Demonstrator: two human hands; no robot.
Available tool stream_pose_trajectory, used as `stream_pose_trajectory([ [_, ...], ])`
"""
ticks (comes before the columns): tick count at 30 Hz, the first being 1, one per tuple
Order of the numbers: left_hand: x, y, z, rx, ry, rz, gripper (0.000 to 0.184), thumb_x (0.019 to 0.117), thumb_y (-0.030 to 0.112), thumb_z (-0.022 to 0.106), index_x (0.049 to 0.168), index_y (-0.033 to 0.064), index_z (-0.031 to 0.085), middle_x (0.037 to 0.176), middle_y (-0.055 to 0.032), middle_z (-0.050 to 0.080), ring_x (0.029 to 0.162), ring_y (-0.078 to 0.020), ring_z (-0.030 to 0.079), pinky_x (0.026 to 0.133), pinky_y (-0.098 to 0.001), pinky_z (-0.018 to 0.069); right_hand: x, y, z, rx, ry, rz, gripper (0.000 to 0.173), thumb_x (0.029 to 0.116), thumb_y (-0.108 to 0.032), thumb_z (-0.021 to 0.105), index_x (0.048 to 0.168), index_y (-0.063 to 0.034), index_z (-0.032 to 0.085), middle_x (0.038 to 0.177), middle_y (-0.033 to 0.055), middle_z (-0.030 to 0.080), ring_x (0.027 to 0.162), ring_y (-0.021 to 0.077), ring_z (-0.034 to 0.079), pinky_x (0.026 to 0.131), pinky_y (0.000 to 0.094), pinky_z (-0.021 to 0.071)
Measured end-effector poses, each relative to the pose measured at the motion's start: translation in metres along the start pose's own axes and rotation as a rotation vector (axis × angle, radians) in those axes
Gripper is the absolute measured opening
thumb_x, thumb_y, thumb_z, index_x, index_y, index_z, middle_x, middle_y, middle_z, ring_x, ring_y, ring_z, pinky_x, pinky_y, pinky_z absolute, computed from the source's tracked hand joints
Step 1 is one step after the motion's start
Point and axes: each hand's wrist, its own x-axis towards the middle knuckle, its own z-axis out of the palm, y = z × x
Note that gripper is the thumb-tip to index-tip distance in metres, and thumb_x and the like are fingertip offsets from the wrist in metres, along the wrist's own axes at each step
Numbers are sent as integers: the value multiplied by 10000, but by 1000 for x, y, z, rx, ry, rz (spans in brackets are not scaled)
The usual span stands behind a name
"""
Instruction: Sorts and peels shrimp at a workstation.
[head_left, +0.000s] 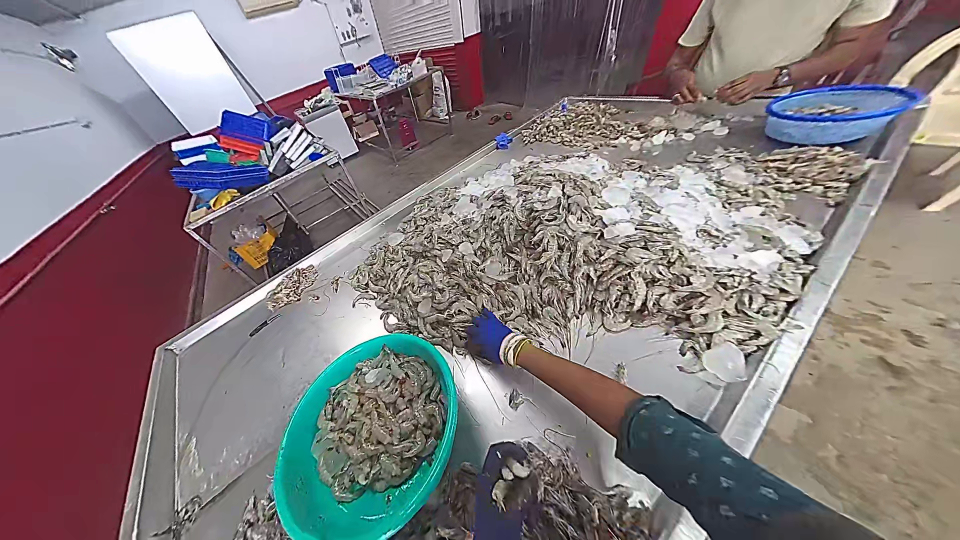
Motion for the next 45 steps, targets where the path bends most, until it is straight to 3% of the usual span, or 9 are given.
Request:
stream_pose_trajectory([
  [6, -12, -19, -6, -166, 5, -54, 182, 866, 68, 613, 1011, -33, 659, 697, 53, 651, 547, -3, 577, 522, -198, 506, -76, 46, 61, 254, 309, 337, 359, 967, -404, 632, 1221, -176, 744, 1395, 190, 624, 1302, 471, 542, 1031, 705, 426],
  [9, -11, 1, 2, -181, -55, -263, 261, 985, -8, 494, 1191, -132, 595, 1046, -118, 731, 914, -150, 730, 793, -333, 635, -143, 58, 81, 278, 393, 366, 321, 965, -349, 622, 1173, -143, 752, 1338, 159, 666, 1280, 449, 564, 1035, 670, 431],
  [14, 0, -11, 18, -47, -208, 116, 337, 932, 11, 554, 1181, -205, 624, 1283, -276, 658, 1280, -292, 615, 1100, -396, 500, -196, 72, 45, 397, 515, 448, 303, 1013, -321, 599, 1186, -155, 784, 1311, 122, 707, 1322, 432, 548, 1155, 666, 306],
  [18, -4, -7, 35, 135, -83, 0, 330, 928, -54, 605, 1243, -146, 633, 1255, -207, 688, 1207, -158, 649, 1075, -308, 507, -179, 42, 24, 246, 224, 457, 247, 937, -240, 708, 1137, -121, 789, 1294, 222, 669, 1282, 492, 534, 1106, 688, 350],
  [24, 7, -14, 32, 322, -28, 140, 347, 949, 8, 569, 1267, -103, 656, 1320, -220, 666, 1268, -238, 633, 1140, -365, 466, -141, 27, 47, 46, 28, 402, 347, 950, -117, 661, 1275, 5, 655, 1350, 271, 601, 1346, 481, 496, 1197, 679, 244],
  [27, 14, -10, 22, 547, 127, 115, 392, 965, 52, 568, 1340, -38, 640, 1375, -193, 641, 1294, -258, 617, 1144, -397, 458, -162, -17, 23, 61, -73, 331, 324, 995, -77, 609, 1315, -23, 619, 1244, 289, 639, 1187, 507, 601, 1012, 680, 453],
  [34, 20, 16, 62, 903, -163, -534, 531, 939, 53, 640, 1461, 49, 538, 1382, -198, 625, 1302, -334, 591, 1129, -515, 438, -230, -114, 45, 305, -172, 401, 443, 940, -44, 658, 1366, 44, 573, 1353, 283, 575, 1271, 476, 550, 1043, 588, 466],
  [39, 11, 31, 72, 949, -293, -642, 643, 896, 59, 724, 1479, -34, 470, 1448, -265, 541, 1368, -365, 519, 1161, -502, 396, -251, -78, 62, 123, -41, 430, 169, 935, -58, 648, 1070, 12, 724, 1122, 240, 701, 1145, 456, 624, 1044, 627, 430],
  [45, 5, 28, 51, 422, -123, -534, 643, 940, -80, 625, 1515, -101, 339, 1483, -324, 459, 1352, -350, 516, 1138, -435, 425, -243, 8, 32, 137, 126, 555, 225, 976, -101, 631, 1160, -66, 756, 1302, 254, 637, 1297, 481, 527, 1166, 640, 308],
])
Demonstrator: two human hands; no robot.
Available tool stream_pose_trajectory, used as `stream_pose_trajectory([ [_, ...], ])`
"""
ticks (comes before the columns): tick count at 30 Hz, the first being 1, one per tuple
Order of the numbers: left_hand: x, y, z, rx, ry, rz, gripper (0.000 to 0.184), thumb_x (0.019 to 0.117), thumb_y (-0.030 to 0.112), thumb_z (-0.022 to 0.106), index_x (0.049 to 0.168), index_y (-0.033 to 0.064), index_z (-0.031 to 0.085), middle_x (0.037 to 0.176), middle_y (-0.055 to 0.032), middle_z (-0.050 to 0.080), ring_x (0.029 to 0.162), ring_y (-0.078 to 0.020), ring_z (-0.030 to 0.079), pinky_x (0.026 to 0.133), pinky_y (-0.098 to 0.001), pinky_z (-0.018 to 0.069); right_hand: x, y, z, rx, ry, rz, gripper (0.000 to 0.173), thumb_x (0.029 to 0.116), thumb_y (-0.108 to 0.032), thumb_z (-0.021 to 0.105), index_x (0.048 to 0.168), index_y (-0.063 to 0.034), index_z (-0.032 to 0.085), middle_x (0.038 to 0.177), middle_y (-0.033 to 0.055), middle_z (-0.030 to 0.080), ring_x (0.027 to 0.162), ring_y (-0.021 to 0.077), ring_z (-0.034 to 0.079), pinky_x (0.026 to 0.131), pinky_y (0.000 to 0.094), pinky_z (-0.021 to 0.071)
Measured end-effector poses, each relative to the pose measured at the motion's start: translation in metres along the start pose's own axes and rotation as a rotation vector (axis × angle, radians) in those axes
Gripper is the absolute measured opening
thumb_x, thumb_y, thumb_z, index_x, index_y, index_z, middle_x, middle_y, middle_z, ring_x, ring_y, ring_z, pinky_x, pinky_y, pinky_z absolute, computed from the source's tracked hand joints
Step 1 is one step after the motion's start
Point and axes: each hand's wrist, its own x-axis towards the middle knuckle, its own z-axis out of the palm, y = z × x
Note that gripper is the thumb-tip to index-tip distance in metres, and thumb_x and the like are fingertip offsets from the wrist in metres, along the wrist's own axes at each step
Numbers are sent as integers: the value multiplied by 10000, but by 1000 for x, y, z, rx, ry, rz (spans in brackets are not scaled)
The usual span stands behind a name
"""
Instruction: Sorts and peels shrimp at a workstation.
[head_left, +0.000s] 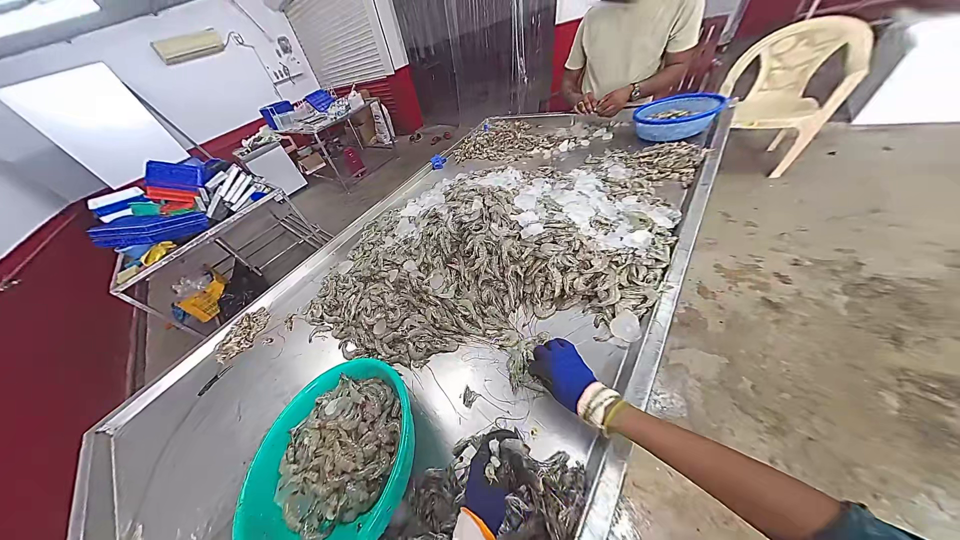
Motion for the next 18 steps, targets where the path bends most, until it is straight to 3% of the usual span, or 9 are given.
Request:
stream_pose_trajectory([
  [2, 7, -6, 4, -118, 17, 111, 627, 890, -103, 672, 1460, -96, 409, 1357, -270, 564, 1193, -239, 621, 1023, -358, 529, 24, -6, 12, -21, 13, 25, 232, 977, -13, 583, 1144, 3, 743, 1313, 256, 637, 1303, 473, 529, 1184, 629, 296],
  [4, 11, -4, 7, -119, 97, 222, 499, 837, -105, 713, 1294, -105, 512, 1127, -194, 635, 997, -146, 640, 903, -294, 551, 31, -22, 25, -9, -53, 57, 293, 994, 35, 522, 1247, 70, 665, 1393, 271, 591, 1373, 473, 485, 1223, 630, 236],
  [6, 17, -11, 7, 6, 245, 291, 305, 870, -37, 704, 1159, -96, 625, 1002, -203, 689, 927, -220, 674, 889, -389, 555, 14, -43, 37, -13, -152, 41, 328, 975, 43, 541, 1290, 92, 621, 1399, 307, 569, 1391, 499, 457, 1238, 643, 198],
  [7, 20, -16, 7, 73, 295, 303, 239, 903, 4, 673, 1130, -69, 667, 978, -192, 709, 917, -243, 692, 889, -426, 560, -1, -54, 42, -9, -191, 42, 328, 963, 28, 577, 1283, 80, 625, 1358, 309, 588, 1352, 503, 490, 1209, 640, 262],
  [9, 23, -18, 5, 193, 276, 279, 309, 933, -3, 631, 1234, 8, 700, 1137, -165, 738, 1081, -266, 703, 1025, -452, 523, -32, -76, 40, 57, -248, 75, 326, 970, -5, 595, 1287, 71, 611, 1292, 321, 606, 1257, 512, 557, 1069, 623, 441],
  [10, 22, -17, 5, 226, 211, 246, 395, 940, -28, 610, 1325, 40, 667, 1250, -151, 712, 1178, -265, 672, 1090, -445, 485, -47, -86, 36, 98, -262, 80, 329, 985, -16, 581, 1300, 76, 597, 1291, 325, 603, 1239, 512, 573, 1028, 613, 481],
  [12, 20, -14, 12, 252, 114, 183, 498, 929, -56, 603, 1418, 34, 587, 1358, -168, 652, 1279, -274, 612, 1150, -436, 430, -69, -100, 27, 128, -258, 47, 334, 998, 25, 535, 1323, 84, 582, 1316, 313, 595, 1259, 496, 563, 1028, 593, 475],
  [14, 19, -10, 23, 287, 112, 117, 458, 936, -18, 624, 1393, 6, 588, 1331, -202, 654, 1265, -298, 615, 1133, -452, 441, -79, -104, 26, 128, -215, 20, 313, 1016, 19, 508, 1309, 91, 591, 1307, 302, 609, 1256, 487, 572, 1037, 584, 475],
  [18, 7, 19, 30, 571, -32, -119, 522, 958, 56, 627, 1464, 15, 508, 1423, -240, 572, 1349, -353, 541, 1148, -505, 412, -78, -93, 38, 10, -258, 23, 299, 976, -36, 585, 1256, 60, 628, 1274, 279, 628, 1230, 465, 582, 1042, 600, 438],
])
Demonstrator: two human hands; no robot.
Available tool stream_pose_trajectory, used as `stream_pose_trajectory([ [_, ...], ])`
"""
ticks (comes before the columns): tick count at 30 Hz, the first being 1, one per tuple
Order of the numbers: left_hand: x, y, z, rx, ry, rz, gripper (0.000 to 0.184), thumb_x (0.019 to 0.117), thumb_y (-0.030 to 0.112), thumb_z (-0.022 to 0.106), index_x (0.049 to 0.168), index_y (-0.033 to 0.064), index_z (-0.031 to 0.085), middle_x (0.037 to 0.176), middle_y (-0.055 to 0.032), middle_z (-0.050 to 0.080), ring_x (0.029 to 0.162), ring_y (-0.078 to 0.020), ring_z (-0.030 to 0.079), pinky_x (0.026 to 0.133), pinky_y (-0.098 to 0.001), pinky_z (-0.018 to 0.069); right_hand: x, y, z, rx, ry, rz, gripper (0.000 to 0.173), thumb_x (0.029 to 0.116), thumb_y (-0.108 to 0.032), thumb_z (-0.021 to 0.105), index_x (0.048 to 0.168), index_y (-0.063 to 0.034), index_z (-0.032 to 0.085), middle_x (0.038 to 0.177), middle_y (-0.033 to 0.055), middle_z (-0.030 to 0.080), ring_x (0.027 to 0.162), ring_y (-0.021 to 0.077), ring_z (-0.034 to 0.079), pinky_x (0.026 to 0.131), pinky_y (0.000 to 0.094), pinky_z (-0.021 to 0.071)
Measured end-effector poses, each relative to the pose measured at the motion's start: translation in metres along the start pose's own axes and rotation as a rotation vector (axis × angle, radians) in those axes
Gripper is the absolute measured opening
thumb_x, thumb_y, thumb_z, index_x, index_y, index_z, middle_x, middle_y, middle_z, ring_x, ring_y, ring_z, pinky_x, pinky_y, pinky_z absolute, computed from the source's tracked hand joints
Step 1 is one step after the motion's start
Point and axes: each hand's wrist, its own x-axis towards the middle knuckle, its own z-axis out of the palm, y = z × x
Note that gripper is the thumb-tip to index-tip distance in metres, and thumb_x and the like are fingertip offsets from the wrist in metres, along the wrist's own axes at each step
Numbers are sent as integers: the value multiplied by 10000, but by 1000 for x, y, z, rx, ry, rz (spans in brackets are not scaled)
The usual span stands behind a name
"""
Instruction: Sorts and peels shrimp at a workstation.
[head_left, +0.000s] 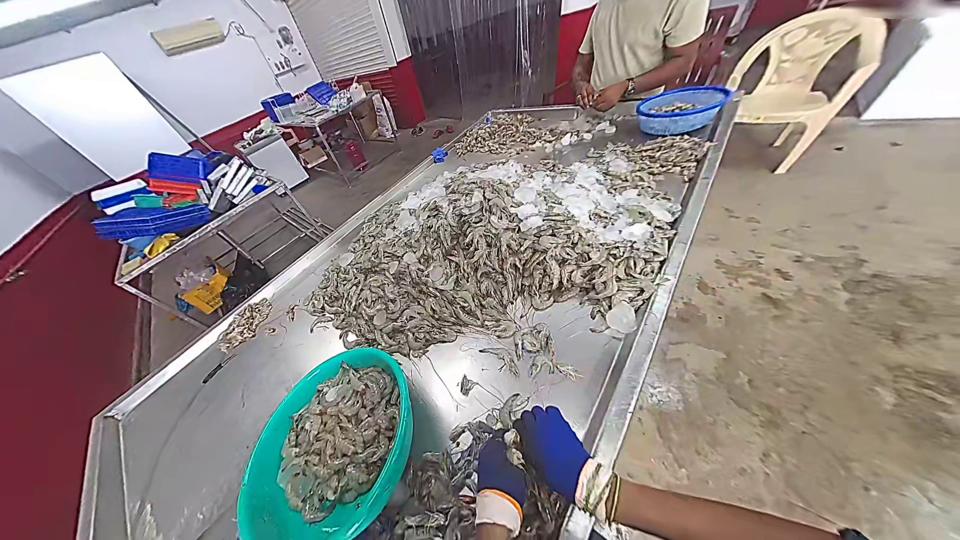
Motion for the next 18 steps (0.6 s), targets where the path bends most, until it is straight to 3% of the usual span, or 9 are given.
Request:
stream_pose_trajectory([
  [3, 2, -3, -5, -8, -7, 56, 547, 946, 23, 629, 1477, 22, 500, 1420, -231, 577, 1342, -337, 548, 1149, -483, 412, 19, 40, -9, -5, 129, 107, 253, 926, 6, 610, 1164, 55, 680, 1208, 283, 657, 1203, 475, 597, 1073, 628, 420],
  [6, 13, -27, -14, -339, 107, 228, 520, 904, -61, 674, 1404, -47, 532, 1318, -248, 630, 1228, -296, 622, 1088, -423, 475, 30, 100, -32, 61, 320, 122, 375, 969, -144, 669, 1309, 14, 658, 1360, 303, 594, 1336, 507, 506, 1185, 691, 256],
  [8, 19, -41, -17, -608, 126, 265, 517, 886, -90, 691, 1371, -70, 513, 1237, -238, 634, 1102, -248, 657, 969, -391, 561, 23, 109, -44, 64, 345, 113, 342, 980, -179, 671, 1293, -43, 692, 1318, 274, 627, 1287, 495, 540, 1129, 669, 334],
  [10, 21, -49, -16, -759, 225, 213, 459, 896, -85, 676, 1330, -90, 529, 1170, -221, 638, 999, -203, 648, 882, -359, 563, 17, 88, -51, 102, 170, 137, 268, 1040, -205, 571, 1208, -47, 707, 1251, 257, 657, 1224, 480, 591, 1011, 662, 454],
  [11, 21, -52, -16, -801, 280, 181, 437, 899, -84, 673, 1313, -94, 534, 1149, -209, 637, 973, -184, 639, 865, -340, 558, 18, 71, -53, 141, 52, 153, 312, 1066, -271, 524, 1183, -45, 706, 1230, 247, 675, 1205, 459, 620, 974, 663, 482],
  [14, 10, -51, -23, -810, 366, 83, 444, 934, -53, 668, 1346, -123, 519, 1214, -251, 636, 1053, -221, 632, 961, -359, 514, 40, 16, -46, 232, -130, 237, 531, 1032, -496, 542, 1084, -1, 727, 1169, 263, 709, 1146, 449, 666, 909, 677, 497],
  [15, 8, -54, -23, -821, 377, 103, 423, 941, -54, 655, 1338, -126, 527, 1205, -245, 654, 1052, -216, 655, 965, -350, 527, 49, -4, -42, 228, -169, 260, 528, 1019, -481, 569, 1097, 20, 717, 1191, 275, 698, 1165, 454, 656, 919, 674, 496],
  [17, 12, -66, -21, -878, 415, 242, 307, 923, -86, 633, 1227, -107, 591, 1048, -183, 722, 889, -172, 737, 802, -316, 629, 63, -40, -27, 231, -231, 282, 392, 1022, -286, 582, 1190, 55, 677, 1270, 289, 665, 1223, 455, 628, 968, 651, 493],
  [18, 12, -70, -24, -862, 418, 277, 306, 923, -91, 635, 1227, -101, 601, 1069, -186, 728, 919, -188, 749, 818, -332, 641, 66, -55, -22, 220, -251, 277, 341, 1023, -191, 567, 1232, 62, 655, 1293, 285, 655, 1240, 445, 622, 982, 630, 495],
])
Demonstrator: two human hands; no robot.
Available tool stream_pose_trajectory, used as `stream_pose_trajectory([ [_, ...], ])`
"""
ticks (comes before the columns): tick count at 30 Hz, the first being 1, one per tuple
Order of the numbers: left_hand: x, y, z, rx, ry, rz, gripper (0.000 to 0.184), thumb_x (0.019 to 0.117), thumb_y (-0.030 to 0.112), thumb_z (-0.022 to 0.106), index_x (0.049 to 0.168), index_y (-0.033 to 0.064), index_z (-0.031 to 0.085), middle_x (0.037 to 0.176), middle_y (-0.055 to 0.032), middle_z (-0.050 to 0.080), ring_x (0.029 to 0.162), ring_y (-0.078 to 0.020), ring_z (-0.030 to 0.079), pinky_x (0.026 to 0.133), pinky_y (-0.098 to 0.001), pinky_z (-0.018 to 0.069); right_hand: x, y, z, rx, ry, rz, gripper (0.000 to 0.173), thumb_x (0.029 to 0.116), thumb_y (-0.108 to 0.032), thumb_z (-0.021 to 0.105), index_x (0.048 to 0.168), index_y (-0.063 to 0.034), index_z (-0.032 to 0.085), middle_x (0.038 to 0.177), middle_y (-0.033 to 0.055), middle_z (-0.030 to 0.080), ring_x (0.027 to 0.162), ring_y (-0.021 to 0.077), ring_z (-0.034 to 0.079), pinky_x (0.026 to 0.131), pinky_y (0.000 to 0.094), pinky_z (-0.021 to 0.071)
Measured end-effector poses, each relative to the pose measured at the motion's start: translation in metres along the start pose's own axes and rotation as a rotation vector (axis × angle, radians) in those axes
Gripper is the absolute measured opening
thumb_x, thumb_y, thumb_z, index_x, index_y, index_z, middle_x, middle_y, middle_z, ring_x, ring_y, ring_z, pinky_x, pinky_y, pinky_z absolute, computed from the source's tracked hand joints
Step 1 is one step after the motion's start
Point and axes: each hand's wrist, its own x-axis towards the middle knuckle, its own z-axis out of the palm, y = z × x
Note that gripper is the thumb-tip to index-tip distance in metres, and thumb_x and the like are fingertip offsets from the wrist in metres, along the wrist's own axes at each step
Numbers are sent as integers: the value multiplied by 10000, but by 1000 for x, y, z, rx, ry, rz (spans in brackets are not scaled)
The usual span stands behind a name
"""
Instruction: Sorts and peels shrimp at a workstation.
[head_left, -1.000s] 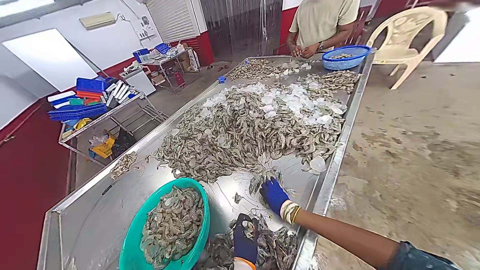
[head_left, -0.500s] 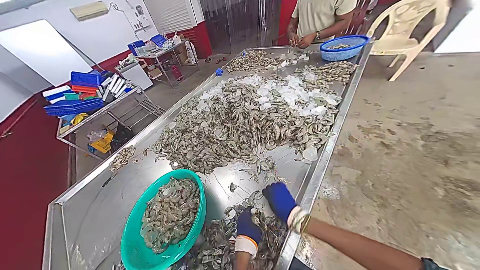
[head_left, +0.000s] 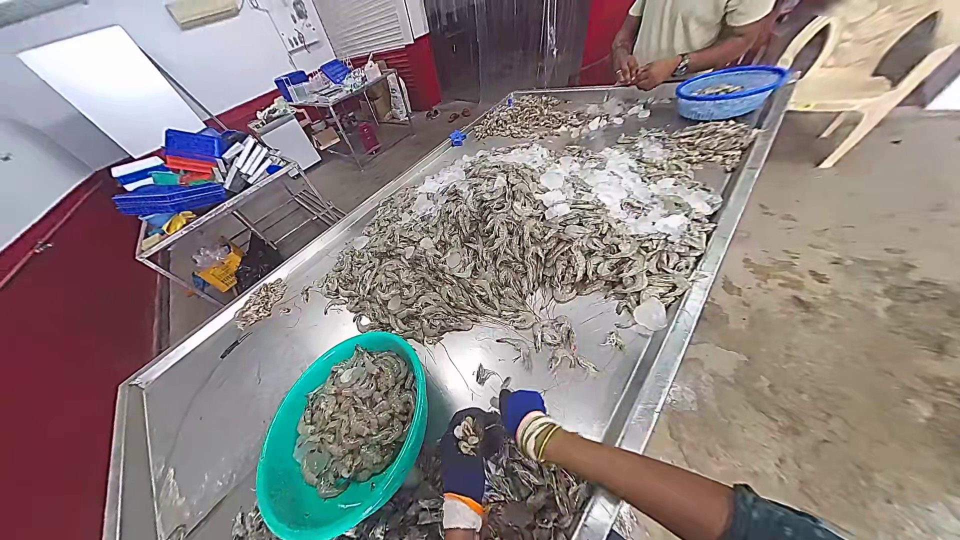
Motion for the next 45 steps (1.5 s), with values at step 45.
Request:
stream_pose_trajectory([
  [45, -15, -12, -10, 18, -149, 60, 395, 863, -73, 653, 1242, -143, 565, 1070, -152, 672, 915, -64, 646, 855, -246, 565, -8, 72, -6, 17, -49, -302, 499, 1082, -469, 468, 1262, -56, 683, 1213, 254, 696, 1181, 437, 651, 985, 666, 478],
])
